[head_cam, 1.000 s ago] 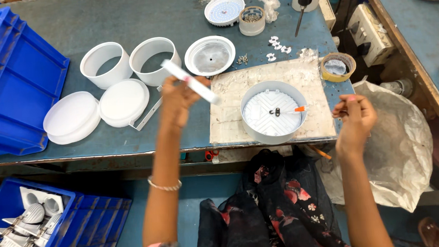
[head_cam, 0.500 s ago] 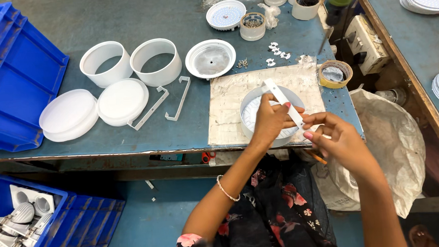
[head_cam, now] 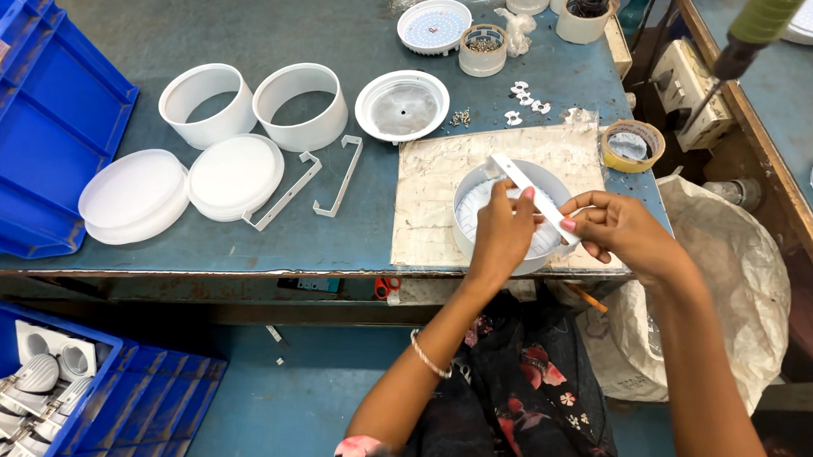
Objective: The person assembles circular LED lighting fixtures by placing circular LED boards and internal components into white plastic housings, then using a power screwdriver to secure the parts before fitting a diffuser plate.
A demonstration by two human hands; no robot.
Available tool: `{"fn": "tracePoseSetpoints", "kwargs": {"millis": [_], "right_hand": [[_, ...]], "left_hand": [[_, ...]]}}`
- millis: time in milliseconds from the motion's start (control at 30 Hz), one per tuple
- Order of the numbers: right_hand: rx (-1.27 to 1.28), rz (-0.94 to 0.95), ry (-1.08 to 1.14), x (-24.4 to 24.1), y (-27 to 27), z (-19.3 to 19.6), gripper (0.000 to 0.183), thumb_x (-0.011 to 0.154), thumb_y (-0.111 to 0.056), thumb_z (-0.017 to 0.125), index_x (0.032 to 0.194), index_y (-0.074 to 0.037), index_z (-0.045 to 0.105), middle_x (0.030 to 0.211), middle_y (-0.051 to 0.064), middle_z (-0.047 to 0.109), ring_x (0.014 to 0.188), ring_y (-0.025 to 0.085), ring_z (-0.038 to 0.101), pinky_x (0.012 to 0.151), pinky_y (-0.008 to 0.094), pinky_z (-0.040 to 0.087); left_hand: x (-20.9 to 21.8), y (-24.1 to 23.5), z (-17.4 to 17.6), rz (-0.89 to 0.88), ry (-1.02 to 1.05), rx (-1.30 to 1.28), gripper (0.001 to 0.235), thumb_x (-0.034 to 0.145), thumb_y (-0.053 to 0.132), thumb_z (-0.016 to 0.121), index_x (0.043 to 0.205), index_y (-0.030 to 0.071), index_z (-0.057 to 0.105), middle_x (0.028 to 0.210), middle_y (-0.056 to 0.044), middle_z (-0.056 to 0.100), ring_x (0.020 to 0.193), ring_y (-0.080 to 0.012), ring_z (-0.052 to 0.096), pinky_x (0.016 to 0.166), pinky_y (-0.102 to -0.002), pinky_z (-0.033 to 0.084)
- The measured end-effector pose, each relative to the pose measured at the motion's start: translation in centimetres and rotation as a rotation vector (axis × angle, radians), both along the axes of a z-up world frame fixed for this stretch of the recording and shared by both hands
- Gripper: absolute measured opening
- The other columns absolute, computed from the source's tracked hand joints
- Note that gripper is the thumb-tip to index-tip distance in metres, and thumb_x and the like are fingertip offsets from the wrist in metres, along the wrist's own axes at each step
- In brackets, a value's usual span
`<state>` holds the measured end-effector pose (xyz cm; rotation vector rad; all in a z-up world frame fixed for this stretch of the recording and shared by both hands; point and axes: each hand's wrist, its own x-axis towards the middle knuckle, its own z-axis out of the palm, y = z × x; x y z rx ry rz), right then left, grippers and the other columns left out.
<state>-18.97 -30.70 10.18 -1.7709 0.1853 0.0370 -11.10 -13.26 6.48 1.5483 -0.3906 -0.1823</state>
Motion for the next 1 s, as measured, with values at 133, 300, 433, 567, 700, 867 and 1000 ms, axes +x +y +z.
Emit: {"fn": "tracePoseSetpoints", "kwargs": {"millis": [133,300,433,567,700,867,1000], "right_hand": [[0.01,0.005,0.025,1.2,0.2,-0.6,0.031,0.087,-0.02,0.075,0.111,0.0,0.069,0.068,-0.004,0.06,0.054,0.005,0.049,0.046,0.022,0.036],[0.009,-0.068,0.051,2.0,1.2,-1.5,0.031,0.087,-0.016,0.075,0.112,0.001,0.069,0.067,-0.002,0.061,0.053,0.005,0.051,0.045,0.022,0.037],[0.012,-0.06,0.033,1.9,1.6,-1.8,0.03,0.088,-0.016,0.075,0.112,0.001,0.07,0.066,-0.002,0.061,0.052,0.004,0.051,0.046,0.021,0.039],[0.012,-0.037,0.014,2.1,1.5,-1.6,0.029,0.089,-0.015,0.074,0.112,0.001,0.07,0.065,-0.001,0.061,0.053,0.005,0.053,0.046,0.021,0.04],[-0.002,-0.002,-0.013,2.0,1.5,-1.7,0.028,0.09,-0.015,0.073,0.111,0.002,0.068,0.066,0.0,0.062,0.054,0.005,0.054,0.046,0.022,0.043],[-0.031,0.001,-0.013,2.3,1.6,-1.4,0.027,0.09,-0.014,0.073,0.11,0.003,0.069,0.066,0.001,0.063,0.054,0.006,0.055,0.046,0.023,0.044],[-0.055,0.027,0.014,2.2,1.4,-1.4,0.024,0.091,-0.019,0.071,0.103,0.002,0.071,0.067,0.002,0.068,0.054,0.006,0.058,0.047,0.023,0.044]], "left_hand": [[-4.2,1.8,0.0,0.134,-0.458,0.366,0.027,0.101,0.016,0.051,0.115,0.0,0.067,0.092,-0.023,0.073,0.086,-0.0408,0.07,0.081,-0.05,0.052],[-6.5,2.3,0.2,0.089,-0.547,0.426,0.025,0.085,0.015,0.062,0.103,0.0,0.07,0.082,-0.018,0.073,0.083,-0.0333,0.07,0.091,-0.044,0.044],[-6.4,1.8,0.1,0.135,-0.524,0.428,0.023,0.093,0.023,0.068,0.102,0.002,0.071,0.086,-0.017,0.073,0.083,-0.0318,0.069,0.088,-0.043,0.045],[-6.3,1.3,-0.5,0.179,-0.55,0.427,0.019,0.094,0.02,0.068,0.099,0.002,0.071,0.087,-0.015,0.072,0.084,-0.0344,0.067,0.084,-0.046,0.044],[-5.6,1.6,-0.9,0.165,-0.55,0.349,0.016,0.093,0.017,0.068,0.093,0.002,0.072,0.088,-0.017,0.071,0.083,-0.038,0.066,0.079,-0.049,0.047],[-5.4,1.6,-0.2,0.12,-0.524,0.432,0.019,0.094,0.019,0.067,0.086,0.004,0.074,0.073,-0.017,0.069,0.07,-0.0392,0.068,0.066,-0.048,0.052],[-5.2,1.4,0.1,0.1,-0.571,0.554,0.021,0.095,0.018,0.065,0.083,0.004,0.074,0.071,-0.018,0.069,0.068,-0.0389,0.068,0.065,-0.048,0.052]]}}
